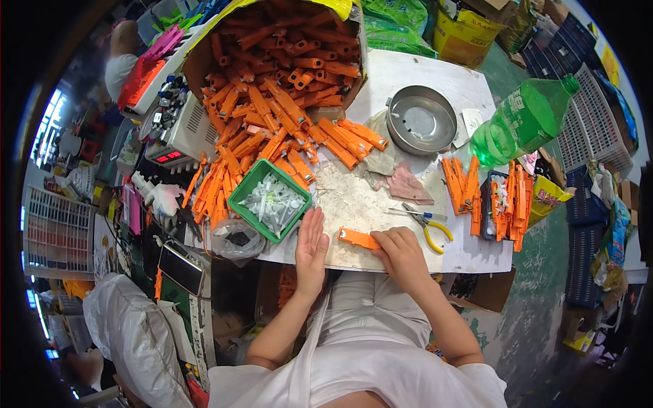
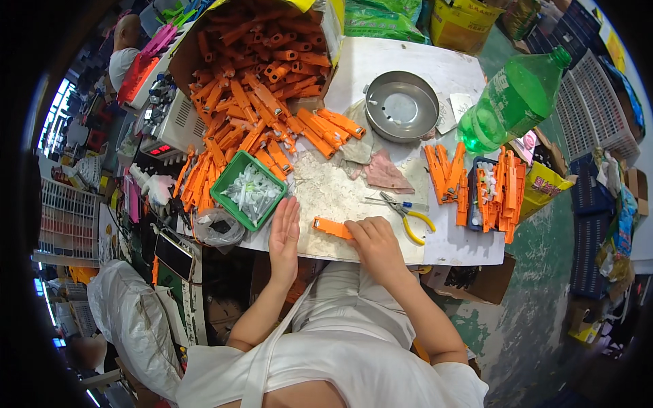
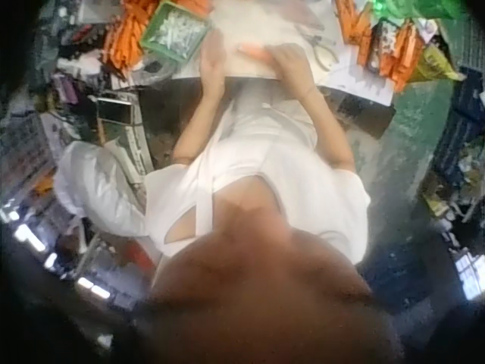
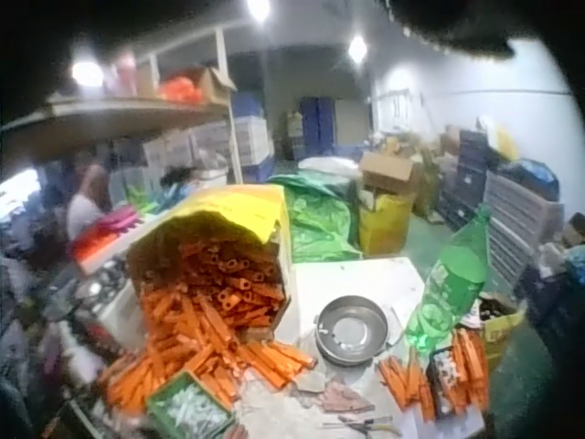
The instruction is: The person assembles orange plastic components by inserting small white cylindrical pieces into them. They use a metal tool to push the white pieces into the orange parts and place the finished assemblies on the table. The person handles the parts one at a time, repeating the insertion process throughout the clip.
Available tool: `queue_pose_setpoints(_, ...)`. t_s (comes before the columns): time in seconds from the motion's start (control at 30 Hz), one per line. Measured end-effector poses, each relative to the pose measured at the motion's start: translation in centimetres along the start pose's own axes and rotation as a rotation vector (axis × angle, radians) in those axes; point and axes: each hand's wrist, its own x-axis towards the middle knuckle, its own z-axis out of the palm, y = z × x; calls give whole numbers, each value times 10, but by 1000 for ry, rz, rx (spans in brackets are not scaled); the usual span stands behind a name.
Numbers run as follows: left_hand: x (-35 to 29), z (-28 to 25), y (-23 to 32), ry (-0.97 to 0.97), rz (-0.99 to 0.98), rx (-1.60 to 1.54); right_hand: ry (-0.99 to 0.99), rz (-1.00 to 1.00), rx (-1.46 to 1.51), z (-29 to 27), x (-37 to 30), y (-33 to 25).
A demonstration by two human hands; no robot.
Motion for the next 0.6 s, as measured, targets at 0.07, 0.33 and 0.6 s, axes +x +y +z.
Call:
queue_pose_setpoints(0.07, 1, -6, -2, -21, 59, 143, 36, 23, 43, -1, 0, -1)
queue_pose_setpoints(0.33, 17, -4, 19, -295, 394, 953, 135, 285, 138, -11, 8, 16)
queue_pose_setpoints(0.6, 23, -11, 17, -507, 571, 1156, 269, 254, 152, -27, 8, 5)
